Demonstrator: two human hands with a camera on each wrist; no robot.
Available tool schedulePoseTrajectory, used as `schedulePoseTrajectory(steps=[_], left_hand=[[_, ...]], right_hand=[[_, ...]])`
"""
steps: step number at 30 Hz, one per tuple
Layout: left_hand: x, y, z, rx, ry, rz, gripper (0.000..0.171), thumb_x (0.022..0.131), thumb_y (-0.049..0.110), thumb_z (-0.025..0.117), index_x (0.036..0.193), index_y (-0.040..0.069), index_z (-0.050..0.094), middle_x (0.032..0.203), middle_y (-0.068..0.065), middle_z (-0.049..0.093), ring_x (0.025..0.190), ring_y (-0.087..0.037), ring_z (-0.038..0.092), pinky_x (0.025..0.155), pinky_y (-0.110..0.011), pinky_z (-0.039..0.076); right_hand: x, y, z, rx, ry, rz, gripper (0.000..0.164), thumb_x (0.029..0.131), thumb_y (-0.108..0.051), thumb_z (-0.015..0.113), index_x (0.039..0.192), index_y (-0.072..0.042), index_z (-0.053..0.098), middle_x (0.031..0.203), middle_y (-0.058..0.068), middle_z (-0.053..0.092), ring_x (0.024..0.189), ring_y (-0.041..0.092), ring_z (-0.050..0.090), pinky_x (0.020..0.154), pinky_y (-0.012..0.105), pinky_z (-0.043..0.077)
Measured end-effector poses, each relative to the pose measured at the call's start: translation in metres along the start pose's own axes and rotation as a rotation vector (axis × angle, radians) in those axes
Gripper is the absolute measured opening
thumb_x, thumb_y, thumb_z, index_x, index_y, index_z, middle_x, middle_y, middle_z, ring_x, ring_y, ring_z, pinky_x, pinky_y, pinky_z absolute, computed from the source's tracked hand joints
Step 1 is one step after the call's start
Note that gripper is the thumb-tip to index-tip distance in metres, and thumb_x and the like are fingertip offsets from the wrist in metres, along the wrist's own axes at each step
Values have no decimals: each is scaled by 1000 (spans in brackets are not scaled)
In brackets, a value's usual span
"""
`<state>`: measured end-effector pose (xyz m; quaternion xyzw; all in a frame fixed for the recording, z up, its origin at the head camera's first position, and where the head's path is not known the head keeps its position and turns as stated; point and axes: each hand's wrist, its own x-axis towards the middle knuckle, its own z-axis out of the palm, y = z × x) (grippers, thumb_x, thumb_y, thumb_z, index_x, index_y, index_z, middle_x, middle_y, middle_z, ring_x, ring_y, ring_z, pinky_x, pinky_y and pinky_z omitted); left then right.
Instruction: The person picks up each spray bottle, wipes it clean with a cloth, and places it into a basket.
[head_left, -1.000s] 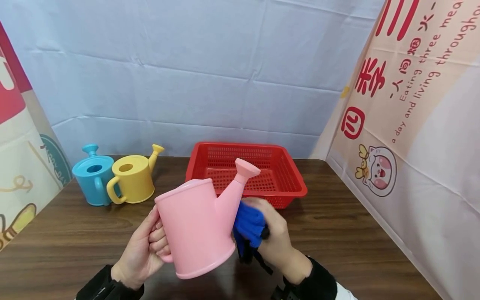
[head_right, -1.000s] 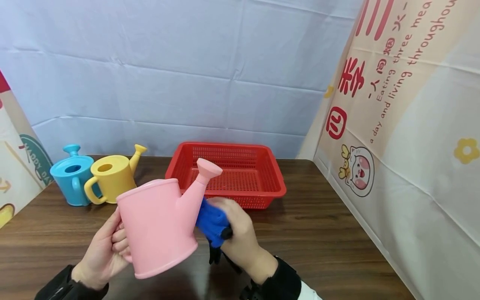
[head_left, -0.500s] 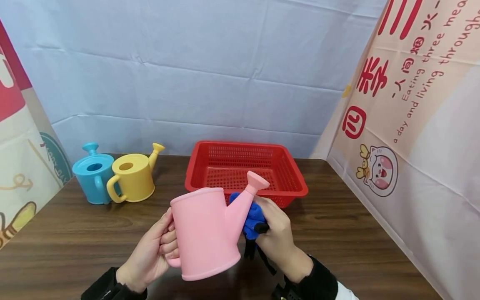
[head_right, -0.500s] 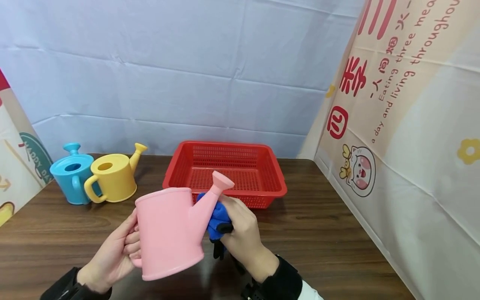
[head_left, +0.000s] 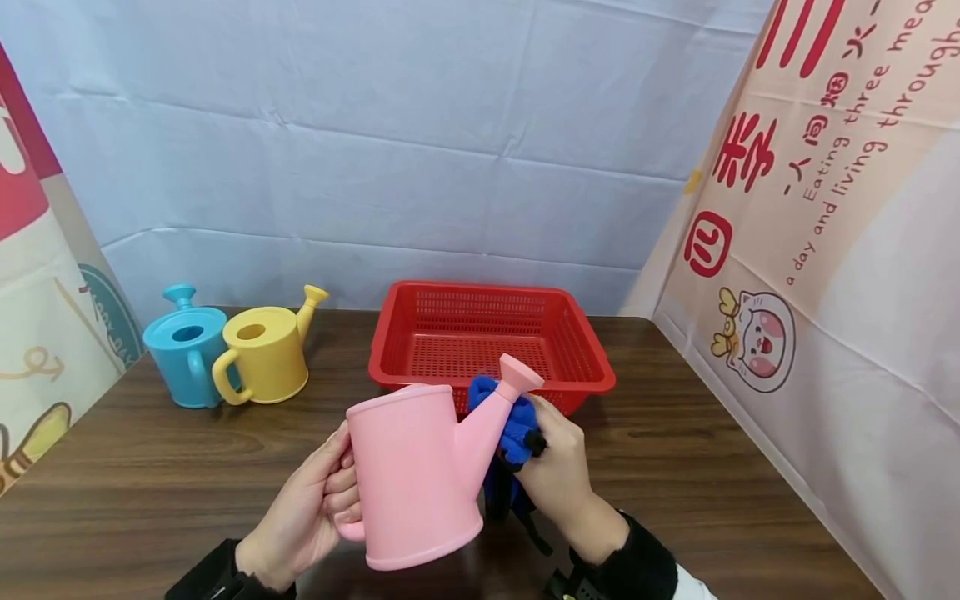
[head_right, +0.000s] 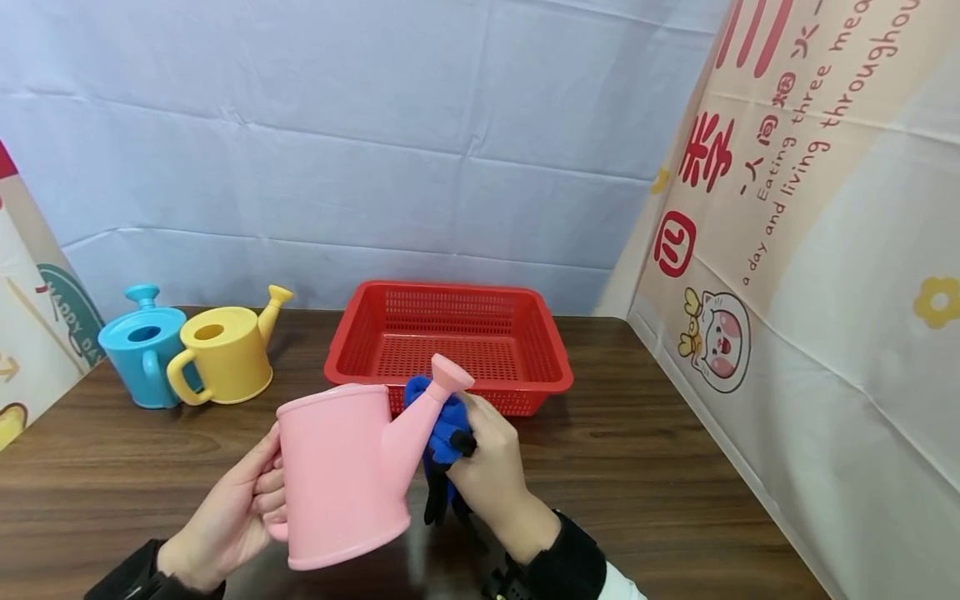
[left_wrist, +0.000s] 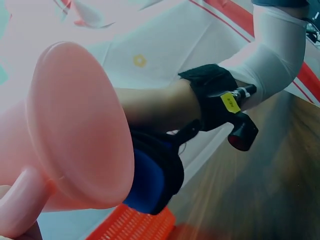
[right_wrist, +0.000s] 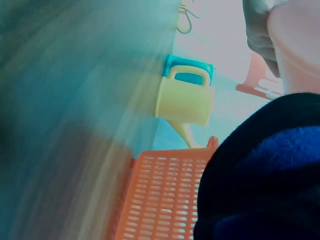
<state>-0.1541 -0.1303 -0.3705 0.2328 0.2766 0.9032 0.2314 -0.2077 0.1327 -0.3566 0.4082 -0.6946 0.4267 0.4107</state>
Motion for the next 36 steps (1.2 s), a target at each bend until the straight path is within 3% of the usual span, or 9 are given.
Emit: schedulePoseTrajectory(steps=[4, 10, 13, 22, 31, 33, 36], left_hand=[[-1, 0, 1, -7, 3, 3, 43, 104, 32, 15, 84, 9, 44, 60, 1, 18, 47, -11, 13, 49, -23, 15], [-2, 4, 1, -4, 13, 17, 42, 104, 32, 15, 85, 9, 45, 60, 1, 19, 47, -12, 13, 49, -23, 16], [-3, 5, 0, -7, 11, 9, 42, 104, 33, 15, 86, 9, 45, 60, 0, 20, 48, -13, 13, 49, -23, 17], [-4, 2, -4, -2, -2, 8, 42, 104, 32, 14, 86, 9, 44, 61, 1, 19, 48, -11, 15, 49, -23, 18], [-7, -1, -5, -12, -22, 4, 42, 104, 32, 14, 86, 8, 44, 61, 1, 19, 48, -11, 15, 49, -23, 17], [-7, -1, -5, -11, -15, -1, 42, 104, 31, 14, 87, 8, 44, 61, 1, 19, 48, -11, 15, 49, -24, 18], [-8, -2, -4, -11, -4, -9, 42, 104, 32, 15, 87, 8, 44, 61, 0, 19, 49, -11, 15, 50, -24, 18]], right_hand=[[-3, -2, 5, -4, -47, -117, 30, 93, -19, 57, 106, 7, 59, 99, 16, 63, 90, 27, 62, 88, 26, 46], [-5, -3, 9, -147, -48, -298, 25, 91, -14, 54, 101, 8, 62, 97, 17, 64, 87, 29, 61, 84, 36, 49], [-4, -3, 8, -155, -40, -322, 26, 91, -16, 57, 100, 8, 62, 96, 17, 64, 85, 29, 62, 82, 36, 50], [-2, -1, 2, -77, 28, -154, 39, 90, -24, 61, 105, 11, 60, 99, 20, 64, 89, 30, 62, 91, 27, 45], [-1, 2, -4, -62, 107, -45, 42, 89, -30, 64, 103, 10, 62, 96, 20, 66, 85, 26, 65, 86, 25, 47], [-1, 0, -4, -48, 109, 9, 42, 88, -29, 64, 104, 9, 62, 94, 20, 66, 85, 23, 66, 85, 24, 47], [-2, -3, -5, -31, 103, 108, 32, 83, -13, 71, 105, 8, 62, 94, 19, 67, 85, 21, 66, 83, 23, 48]])
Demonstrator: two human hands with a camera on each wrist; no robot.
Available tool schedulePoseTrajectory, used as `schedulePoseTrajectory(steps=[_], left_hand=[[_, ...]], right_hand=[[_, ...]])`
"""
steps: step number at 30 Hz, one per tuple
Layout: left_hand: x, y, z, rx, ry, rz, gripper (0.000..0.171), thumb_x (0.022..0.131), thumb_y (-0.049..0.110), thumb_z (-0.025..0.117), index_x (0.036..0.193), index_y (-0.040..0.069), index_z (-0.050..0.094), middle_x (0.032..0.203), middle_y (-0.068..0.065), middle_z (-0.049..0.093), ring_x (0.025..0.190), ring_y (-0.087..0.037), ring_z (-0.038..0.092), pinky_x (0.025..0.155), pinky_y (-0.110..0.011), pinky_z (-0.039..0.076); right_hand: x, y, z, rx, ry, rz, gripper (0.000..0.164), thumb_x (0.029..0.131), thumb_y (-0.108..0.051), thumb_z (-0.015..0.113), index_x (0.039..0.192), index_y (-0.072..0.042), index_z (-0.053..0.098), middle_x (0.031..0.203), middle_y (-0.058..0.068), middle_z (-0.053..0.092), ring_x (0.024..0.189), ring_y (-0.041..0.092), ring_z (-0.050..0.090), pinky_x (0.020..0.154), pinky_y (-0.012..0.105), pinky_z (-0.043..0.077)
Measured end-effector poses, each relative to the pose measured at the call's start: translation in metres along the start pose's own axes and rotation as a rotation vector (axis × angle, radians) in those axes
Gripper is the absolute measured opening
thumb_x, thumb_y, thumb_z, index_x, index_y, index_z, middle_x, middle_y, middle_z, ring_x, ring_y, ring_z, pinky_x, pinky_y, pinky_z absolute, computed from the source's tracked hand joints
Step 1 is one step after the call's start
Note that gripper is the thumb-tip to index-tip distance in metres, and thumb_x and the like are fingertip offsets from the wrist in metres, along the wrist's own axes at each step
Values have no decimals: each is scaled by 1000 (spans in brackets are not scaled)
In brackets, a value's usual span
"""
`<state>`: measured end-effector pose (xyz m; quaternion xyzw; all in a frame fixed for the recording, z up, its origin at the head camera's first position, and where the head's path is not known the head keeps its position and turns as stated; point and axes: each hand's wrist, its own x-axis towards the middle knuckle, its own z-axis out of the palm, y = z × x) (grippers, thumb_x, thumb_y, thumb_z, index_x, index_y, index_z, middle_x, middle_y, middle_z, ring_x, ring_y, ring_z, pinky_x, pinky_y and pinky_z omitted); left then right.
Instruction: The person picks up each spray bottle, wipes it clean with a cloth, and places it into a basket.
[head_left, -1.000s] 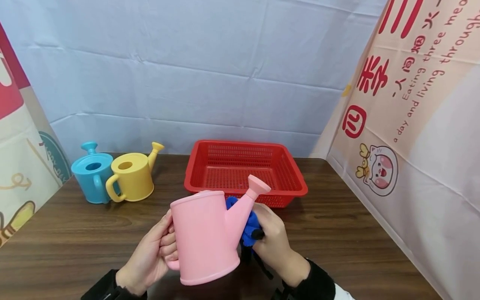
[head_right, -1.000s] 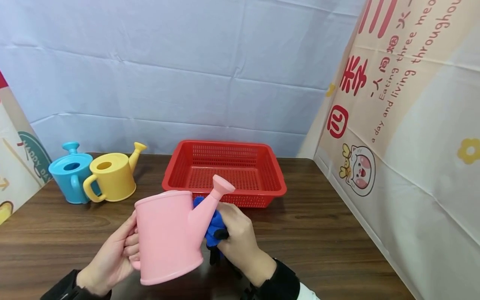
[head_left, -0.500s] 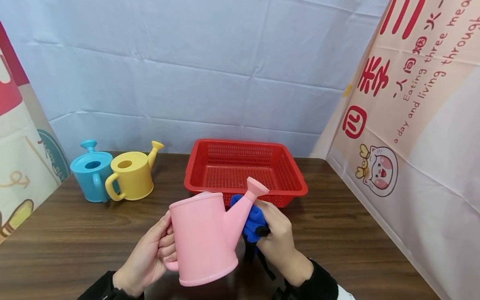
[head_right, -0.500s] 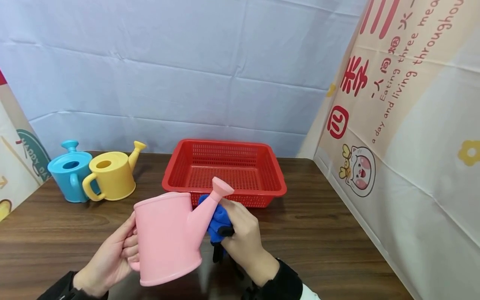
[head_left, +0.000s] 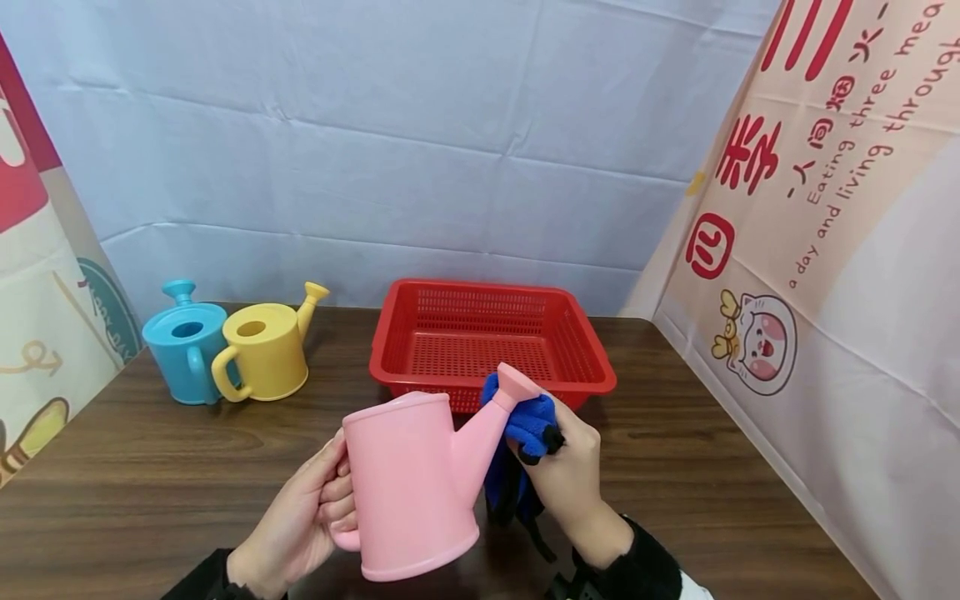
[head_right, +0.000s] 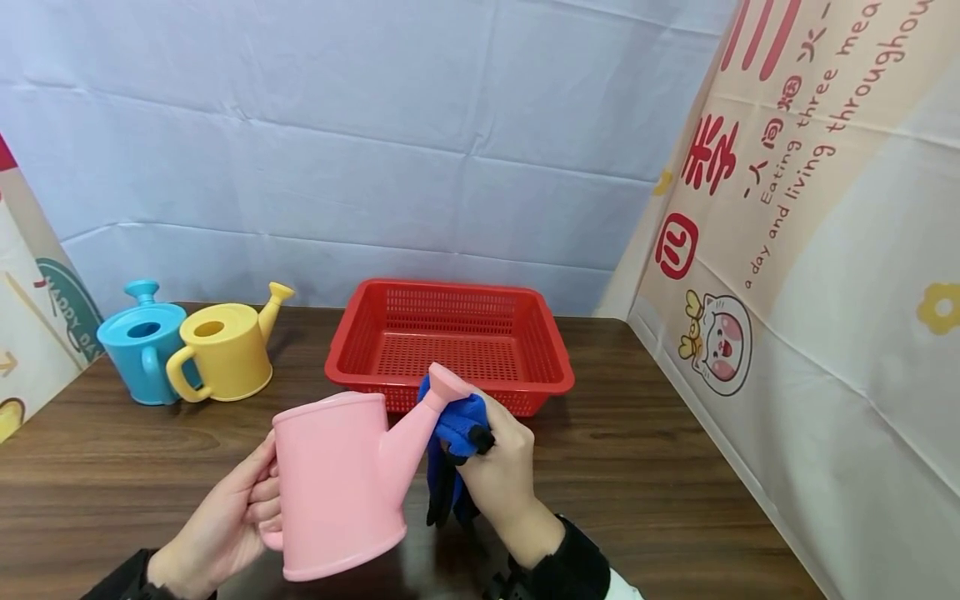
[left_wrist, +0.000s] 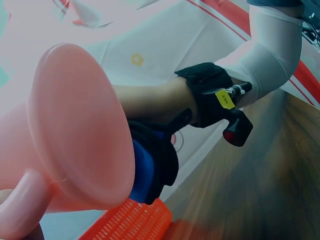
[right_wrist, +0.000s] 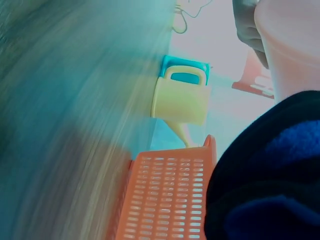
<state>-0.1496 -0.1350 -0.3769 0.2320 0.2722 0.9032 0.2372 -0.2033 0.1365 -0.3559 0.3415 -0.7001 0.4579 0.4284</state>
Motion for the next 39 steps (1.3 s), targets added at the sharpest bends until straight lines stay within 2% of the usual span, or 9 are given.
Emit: schedulePoseTrajectory(steps=[5, 13, 15, 19, 22, 26, 30, 35, 39], left_hand=[[0, -1, 0, 15, -8, 15, 42, 104, 31, 14, 86, 8, 44, 61, 0, 18, 49, -11, 15, 49, -24, 17], [3, -6, 6, 211, 14, 167, 39, 105, 23, 12, 82, 10, 42, 58, -2, 19, 45, -14, 15, 44, -26, 12], [4, -7, 8, 229, 25, 194, 39, 105, 22, 12, 82, 11, 42, 57, -2, 18, 45, -14, 14, 44, -27, 11], [6, -5, 15, 257, 71, 245, 40, 105, 23, 12, 79, 12, 41, 57, -2, 19, 45, -15, 14, 44, -27, 12], [6, -2, 20, 317, 119, 299, 39, 105, 22, 14, 76, 13, 39, 56, -2, 20, 45, -16, 15, 44, -29, 12], [5, 2, 23, 424, 165, 375, 38, 105, 20, 16, 75, 13, 39, 56, -3, 23, 44, -18, 19, 43, -31, 14], [4, 5, 24, 517, 212, 437, 38, 104, 18, 17, 75, 13, 39, 56, -2, 23, 43, -17, 20, 42, -31, 15], [4, 4, 20, 643, 198, 534, 36, 103, 7, 19, 71, 10, 36, 54, -3, 25, 42, -18, 21, 38, -32, 16], [1, -4, 14, 863, 194, 653, 31, 97, -11, 30, 71, 4, 41, 55, -5, 31, 44, -17, 28, 36, -31, 22]], right_hand=[[1, -5, -2, 9, -10, 157, 40, 67, 12, 76, 104, 5, 62, 95, 15, 68, 86, 18, 66, 80, 22, 49], [-5, -9, -1, 201, -89, 391, 29, 76, 11, 67, 103, 6, 60, 95, 15, 65, 83, 12, 62, 76, 26, 51], [-7, -9, 0, 213, -136, 355, 32, 75, 13, 67, 105, 6, 59, 96, 15, 66, 84, 13, 63, 76, 28, 52], [-11, -8, 4, 201, -229, 162, 42, 71, 14, 68, 110, 5, 58, 99, 15, 65, 89, 18, 64, 79, 30, 51], [-12, -6, 7, 197, -261, 29, 39, 77, 5, 70, 114, 5, 57, 104, 17, 63, 94, 22, 64, 83, 29, 50], [-12, -7, 8, 177, -270, -48, 35, 87, -16, 65, 115, 4, 57, 106, 16, 63, 96, 25, 63, 86, 28, 48], [-11, -8, 7, 164, -286, -72, 38, 88, -23, 64, 115, 4, 57, 106, 17, 63, 97, 26, 62, 89, 27, 46], [-11, -11, 6, 186, -242, -135, 40, 87, -22, 67, 113, 6, 58, 106, 19, 63, 99, 26, 61, 90, 28, 45], [-5, -15, 7, 168, -136, -194, 41, 86, -21, 68, 111, 10, 58, 106, 21, 60, 100, 27, 59, 92, 29, 44]])
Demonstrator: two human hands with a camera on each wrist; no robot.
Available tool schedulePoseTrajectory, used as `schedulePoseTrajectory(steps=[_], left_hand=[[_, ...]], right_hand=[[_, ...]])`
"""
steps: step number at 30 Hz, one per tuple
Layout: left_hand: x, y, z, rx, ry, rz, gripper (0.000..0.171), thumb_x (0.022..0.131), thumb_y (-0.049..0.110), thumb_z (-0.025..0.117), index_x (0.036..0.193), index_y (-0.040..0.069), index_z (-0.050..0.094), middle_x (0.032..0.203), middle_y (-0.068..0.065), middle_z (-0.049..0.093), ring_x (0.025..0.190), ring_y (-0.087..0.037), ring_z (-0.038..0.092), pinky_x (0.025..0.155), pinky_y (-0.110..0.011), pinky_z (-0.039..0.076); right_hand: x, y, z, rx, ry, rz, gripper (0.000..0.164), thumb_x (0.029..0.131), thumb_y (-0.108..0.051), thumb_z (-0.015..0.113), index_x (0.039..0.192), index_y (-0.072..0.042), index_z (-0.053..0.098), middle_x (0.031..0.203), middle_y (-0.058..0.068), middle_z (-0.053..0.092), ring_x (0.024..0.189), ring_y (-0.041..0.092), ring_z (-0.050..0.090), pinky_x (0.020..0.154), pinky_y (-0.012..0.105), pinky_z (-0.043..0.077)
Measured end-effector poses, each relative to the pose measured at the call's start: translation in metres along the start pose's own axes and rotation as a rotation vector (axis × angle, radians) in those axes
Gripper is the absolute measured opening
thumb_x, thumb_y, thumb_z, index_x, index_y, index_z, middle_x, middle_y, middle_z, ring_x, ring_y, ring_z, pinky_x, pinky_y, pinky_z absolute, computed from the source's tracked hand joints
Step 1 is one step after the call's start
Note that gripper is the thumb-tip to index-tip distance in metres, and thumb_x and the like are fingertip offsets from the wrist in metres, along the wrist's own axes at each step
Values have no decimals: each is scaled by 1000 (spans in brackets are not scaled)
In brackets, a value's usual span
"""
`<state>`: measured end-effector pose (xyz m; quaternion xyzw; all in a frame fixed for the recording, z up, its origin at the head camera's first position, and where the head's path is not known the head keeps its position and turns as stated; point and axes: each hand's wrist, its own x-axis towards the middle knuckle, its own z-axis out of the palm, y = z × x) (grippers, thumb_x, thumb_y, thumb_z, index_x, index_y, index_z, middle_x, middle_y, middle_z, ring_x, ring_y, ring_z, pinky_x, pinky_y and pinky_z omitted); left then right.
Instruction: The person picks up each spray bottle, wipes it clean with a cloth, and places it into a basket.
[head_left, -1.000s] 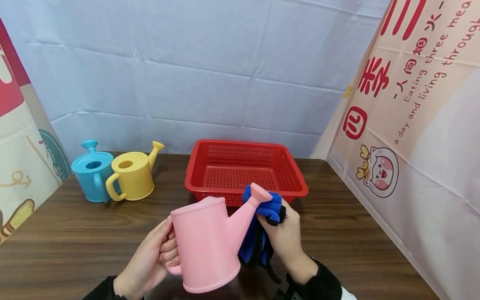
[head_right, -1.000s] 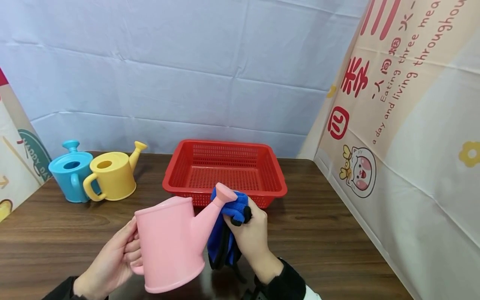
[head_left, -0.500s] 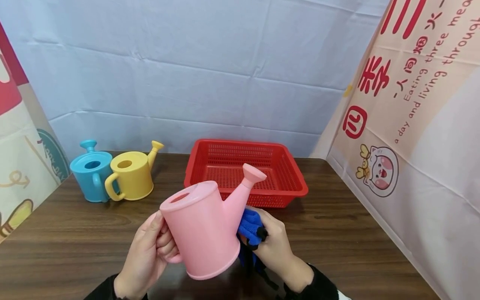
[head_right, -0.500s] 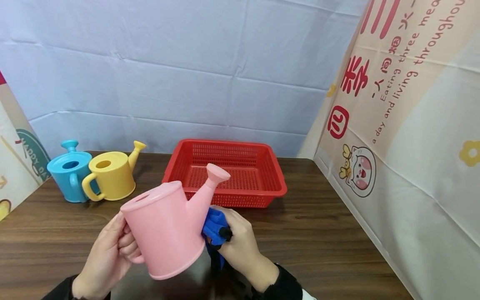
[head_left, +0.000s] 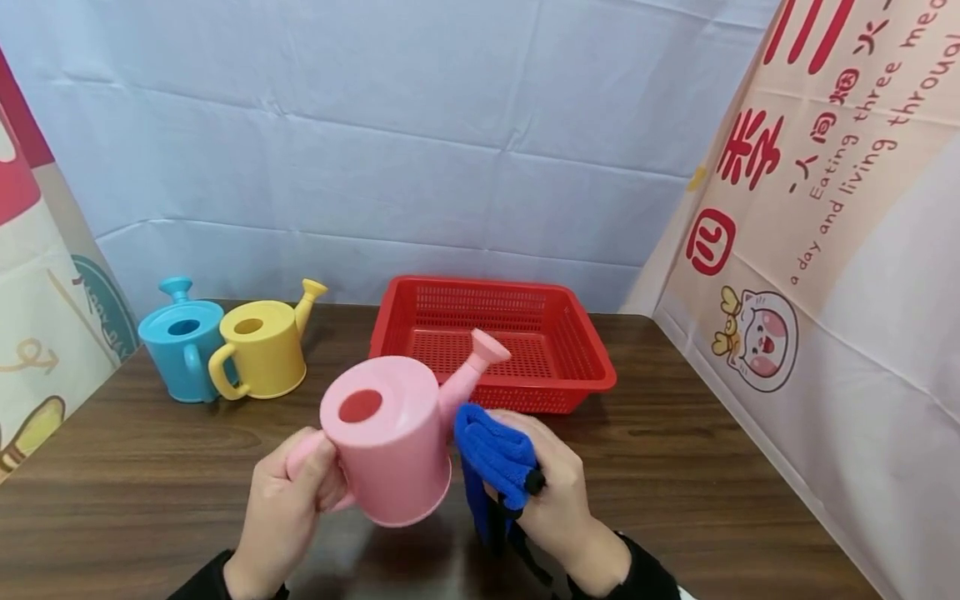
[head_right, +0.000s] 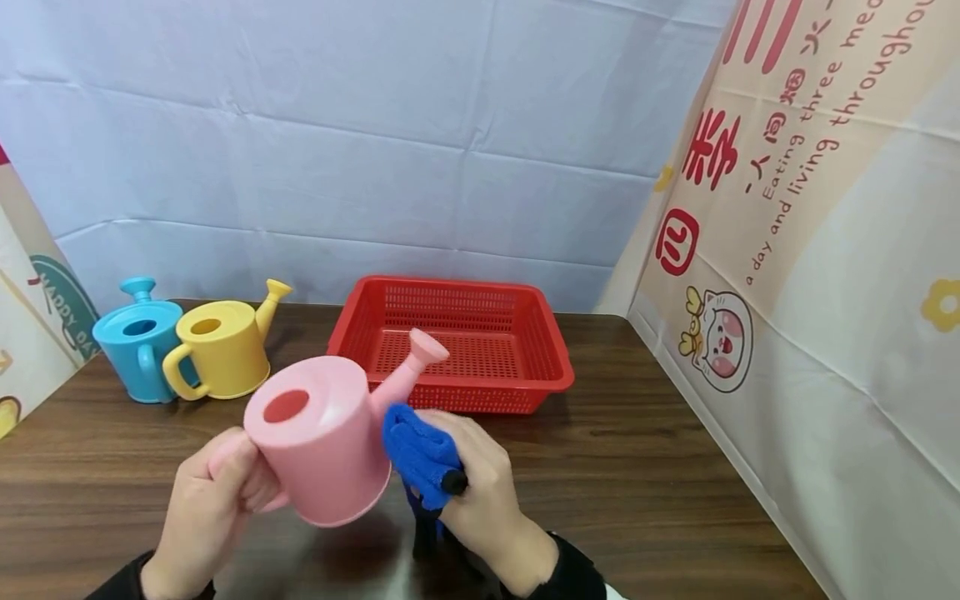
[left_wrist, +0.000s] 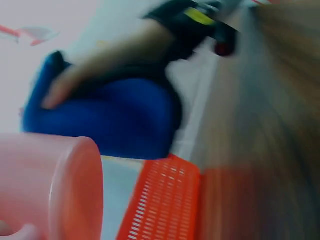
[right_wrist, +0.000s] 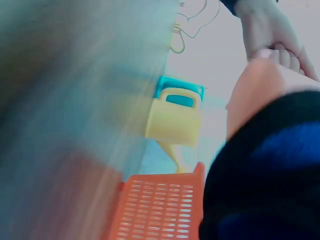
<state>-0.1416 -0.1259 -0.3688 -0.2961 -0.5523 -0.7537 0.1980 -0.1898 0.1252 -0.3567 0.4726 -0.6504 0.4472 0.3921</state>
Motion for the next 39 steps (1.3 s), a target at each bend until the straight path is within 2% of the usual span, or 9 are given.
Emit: schedulePoseTrajectory(steps=[3, 6, 8, 11, 20, 26, 31, 36, 39], left_hand=[[-5, -4, 3, 278, -21, 202, 20, 93, -4, 51, 74, 2, 52, 58, -2, 42, 48, -12, 38, 39, -25, 30], [-3, -3, 10, 553, -82, 514, 22, 91, 14, 61, 72, 4, 56, 61, 2, 46, 53, -7, 42, 44, -18, 34], [1, 2, 16, 633, -151, 686, 31, 91, 22, 61, 67, 5, 52, 58, 3, 42, 51, -5, 39, 46, -14, 31], [7, 11, 26, 700, -243, 816, 36, 92, 23, 60, 61, 9, 46, 55, 6, 34, 48, -3, 33, 48, -10, 26], [6, 14, 28, 782, -266, 856, 38, 92, 25, 59, 59, 12, 45, 54, 7, 32, 46, 0, 31, 49, -8, 23], [7, 10, 27, 730, -247, 886, 39, 91, 22, 61, 59, 11, 44, 54, 7, 31, 47, -1, 30, 49, -8, 23], [7, 9, 26, 674, -216, 847, 36, 91, 22, 62, 61, 7, 48, 55, 5, 37, 48, -4, 35, 48, -10, 27], [-5, 2, 13, 580, -97, 576, 26, 88, 21, 65, 71, 3, 57, 60, 1, 49, 53, -5, 43, 44, -15, 34], [-14, -2, 3, 504, -78, 373, 14, 84, 12, 69, 79, 3, 60, 63, 0, 50, 55, -4, 44, 44, -17, 34]], right_hand=[[9, -1, -2, -125, 73, -34, 38, 87, -23, 66, 107, 10, 59, 103, 23, 56, 97, 28, 57, 92, 26, 43], [16, 1, -7, -300, 165, -77, 36, 89, -25, 64, 102, 8, 62, 95, 24, 52, 87, 28, 56, 88, 22, 44], [19, 3, -10, -381, 210, -109, 36, 89, -25, 63, 101, 9, 63, 91, 25, 51, 81, 29, 57, 87, 22, 44], [19, 3, -11, -387, 181, -88, 38, 89, -28, 63, 103, 8, 63, 91, 22, 52, 81, 28, 58, 88, 22, 45], [10, -7, -9, -44, -67, 186, 31, 86, -20, 66, 107, 4, 62, 100, 13, 53, 93, 23, 54, 87, 21, 45], [13, -4, -20, 22, -187, 212, 40, 68, 8, 77, 104, -1, 62, 100, 9, 53, 92, 20, 54, 84, 22, 45], [16, -2, -38, 51, -153, 208, 35, 73, 0, 75, 105, -1, 61, 102, 12, 54, 95, 20, 54, 86, 24, 44], [22, -1, -58, -76, 170, 281, 36, 75, 9, 69, 109, 10, 56, 109, 16, 53, 99, 18, 53, 86, 23, 43], [28, -5, -58, -123, 246, 266, 35, 79, 4, 69, 109, 14, 54, 110, 20, 53, 103, 19, 52, 88, 24, 42]])
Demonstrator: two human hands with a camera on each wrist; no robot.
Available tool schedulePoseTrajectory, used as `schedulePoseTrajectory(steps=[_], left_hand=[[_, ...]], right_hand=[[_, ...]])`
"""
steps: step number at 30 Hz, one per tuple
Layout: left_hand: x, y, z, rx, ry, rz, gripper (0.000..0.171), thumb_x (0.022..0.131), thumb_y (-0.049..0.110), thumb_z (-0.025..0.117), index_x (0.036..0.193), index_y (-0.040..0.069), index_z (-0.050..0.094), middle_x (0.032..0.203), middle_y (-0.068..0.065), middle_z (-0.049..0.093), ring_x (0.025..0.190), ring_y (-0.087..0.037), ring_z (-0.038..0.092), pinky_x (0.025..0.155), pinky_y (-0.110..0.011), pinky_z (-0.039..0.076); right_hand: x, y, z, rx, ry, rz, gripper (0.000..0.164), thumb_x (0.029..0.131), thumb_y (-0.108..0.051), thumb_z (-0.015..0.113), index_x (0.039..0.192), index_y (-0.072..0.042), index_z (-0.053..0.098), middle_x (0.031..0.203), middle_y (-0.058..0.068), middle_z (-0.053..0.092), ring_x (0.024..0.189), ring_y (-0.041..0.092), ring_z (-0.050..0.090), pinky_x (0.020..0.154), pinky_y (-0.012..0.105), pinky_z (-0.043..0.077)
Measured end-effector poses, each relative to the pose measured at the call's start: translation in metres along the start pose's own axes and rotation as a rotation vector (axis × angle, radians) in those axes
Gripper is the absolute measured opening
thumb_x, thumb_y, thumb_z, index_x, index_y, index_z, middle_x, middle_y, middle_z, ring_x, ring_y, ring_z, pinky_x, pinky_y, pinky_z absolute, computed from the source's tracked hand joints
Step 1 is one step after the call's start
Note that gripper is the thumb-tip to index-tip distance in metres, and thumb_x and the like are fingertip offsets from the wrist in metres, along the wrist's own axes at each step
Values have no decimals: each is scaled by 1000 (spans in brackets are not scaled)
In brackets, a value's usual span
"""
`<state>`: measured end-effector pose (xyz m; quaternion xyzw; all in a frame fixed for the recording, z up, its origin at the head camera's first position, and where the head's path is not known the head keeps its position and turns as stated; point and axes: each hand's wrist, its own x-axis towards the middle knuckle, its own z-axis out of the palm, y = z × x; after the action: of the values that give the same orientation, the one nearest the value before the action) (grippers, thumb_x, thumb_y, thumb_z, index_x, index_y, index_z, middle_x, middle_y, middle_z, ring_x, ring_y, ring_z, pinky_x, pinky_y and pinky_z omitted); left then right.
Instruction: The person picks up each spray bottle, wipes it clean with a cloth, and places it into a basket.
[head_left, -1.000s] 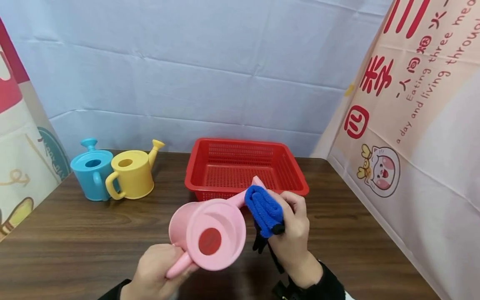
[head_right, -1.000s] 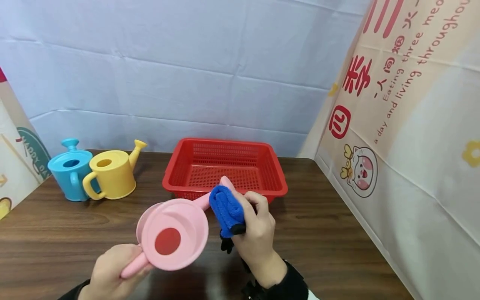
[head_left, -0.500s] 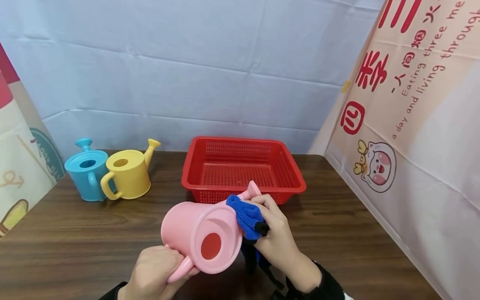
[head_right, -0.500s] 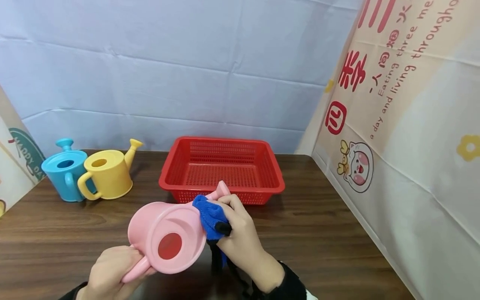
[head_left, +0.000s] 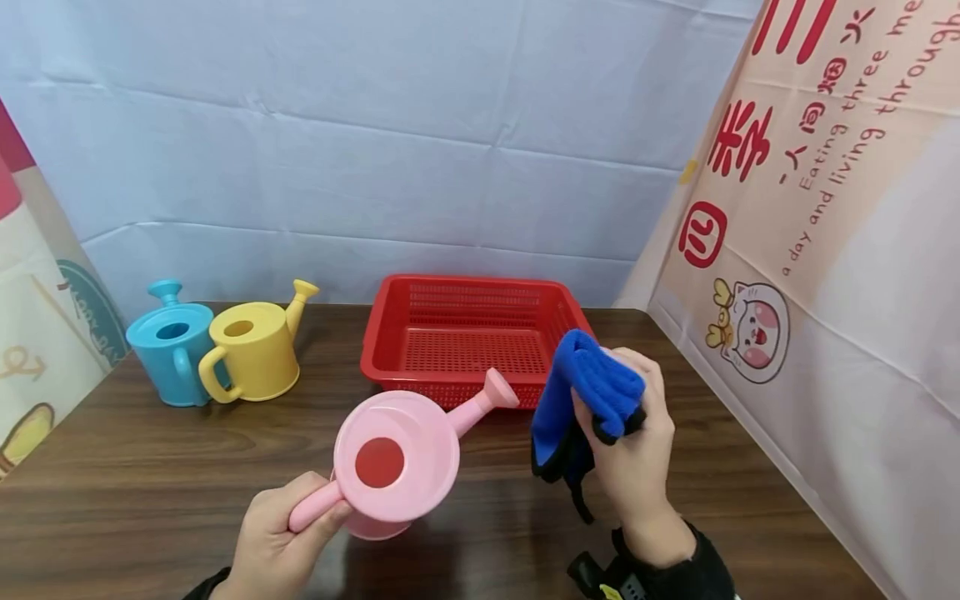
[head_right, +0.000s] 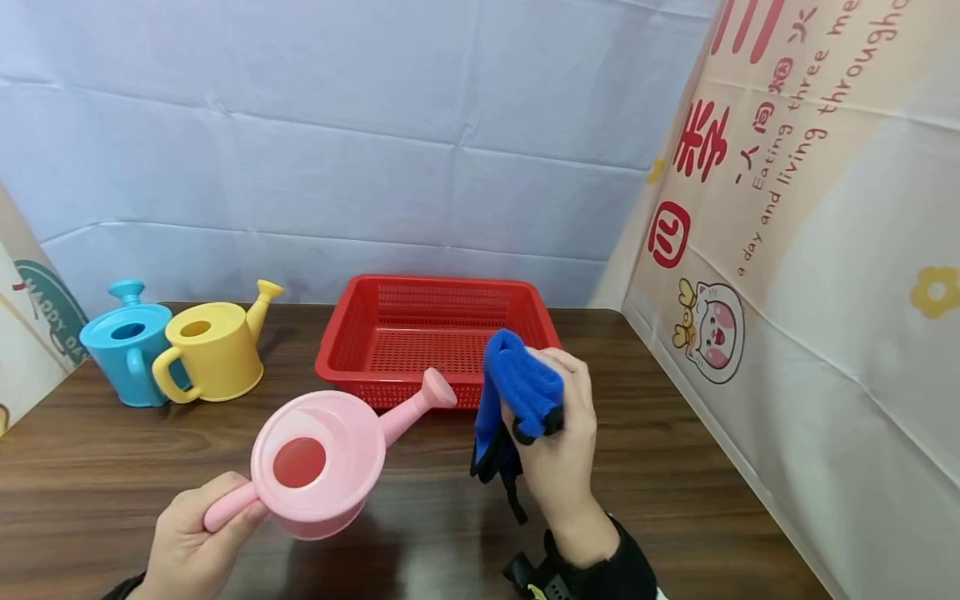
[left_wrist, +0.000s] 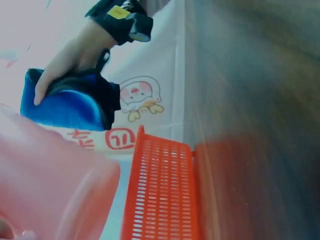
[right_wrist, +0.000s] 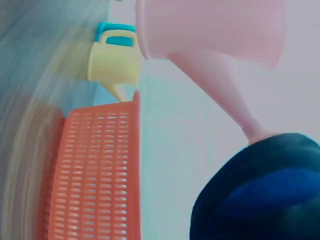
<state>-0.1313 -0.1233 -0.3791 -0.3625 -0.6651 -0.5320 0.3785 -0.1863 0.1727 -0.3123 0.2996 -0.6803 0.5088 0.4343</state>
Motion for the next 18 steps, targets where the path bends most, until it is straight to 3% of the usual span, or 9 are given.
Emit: schedulePoseTrajectory(steps=[2, 4, 6, 8, 10, 14, 18], left_hand=[[-5, -3, -3, -63, -34, -49, 9, 83, 6, 70, 82, 3, 61, 64, 0, 51, 56, -5, 45, 43, -18, 35], [-5, -5, -3, -87, -73, -23, 9, 83, 6, 69, 82, 4, 60, 64, 0, 50, 55, -5, 45, 43, -17, 35], [-4, -7, -3, -115, -111, 30, 10, 85, 8, 68, 81, 4, 59, 64, -1, 50, 55, -5, 45, 44, -15, 36], [-4, -7, -3, -97, -141, 86, 14, 87, 14, 67, 79, 5, 59, 63, 0, 50, 54, -5, 46, 45, -12, 36], [-4, -5, -4, -97, -163, 106, 14, 87, 16, 66, 81, 6, 59, 63, 0, 51, 54, -4, 47, 46, -11, 36], [-2, -1, -6, -114, -178, 132, 12, 87, 15, 66, 82, 6, 60, 62, 1, 51, 53, -4, 47, 46, -10, 36], [-2, 1, -6, -137, -166, 136, 13, 87, 13, 66, 80, 5, 59, 61, 0, 49, 51, -4, 45, 45, -9, 35]], right_hand=[[-1, -2, 4, 12, -72, -55, 37, 82, -8, 71, 110, 11, 56, 111, 21, 54, 106, 22, 52, 91, 26, 41], [-2, -2, 9, 36, -205, -101, 43, 82, -19, 72, 113, 7, 57, 114, 20, 56, 108, 23, 53, 94, 28, 40], [-5, 2, 10, 54, -326, -65, 46, 79, -16, 76, 117, 1, 57, 116, 14, 58, 109, 23, 54, 95, 29, 41], [-6, 4, 9, 34, -396, 41, 50, 76, -10, 77, 121, -4, 56, 118, 8, 60, 108, 22, 56, 94, 30, 43], [-6, 5, 6, 29, -411, 186, 50, 76, -3, 76, 121, -6, 56, 116, 5, 61, 105, 20, 58, 91, 31, 45], [-5, 10, 0, 25, -409, 467, 37, 83, -9, 70, 117, -4, 58, 108, 5, 64, 96, 18, 61, 84, 34, 48], [-5, 13, -3, 51, -416, 590, 30, 87, -14, 64, 113, 0, 58, 100, 12, 63, 86, 22, 59, 77, 36, 50]])
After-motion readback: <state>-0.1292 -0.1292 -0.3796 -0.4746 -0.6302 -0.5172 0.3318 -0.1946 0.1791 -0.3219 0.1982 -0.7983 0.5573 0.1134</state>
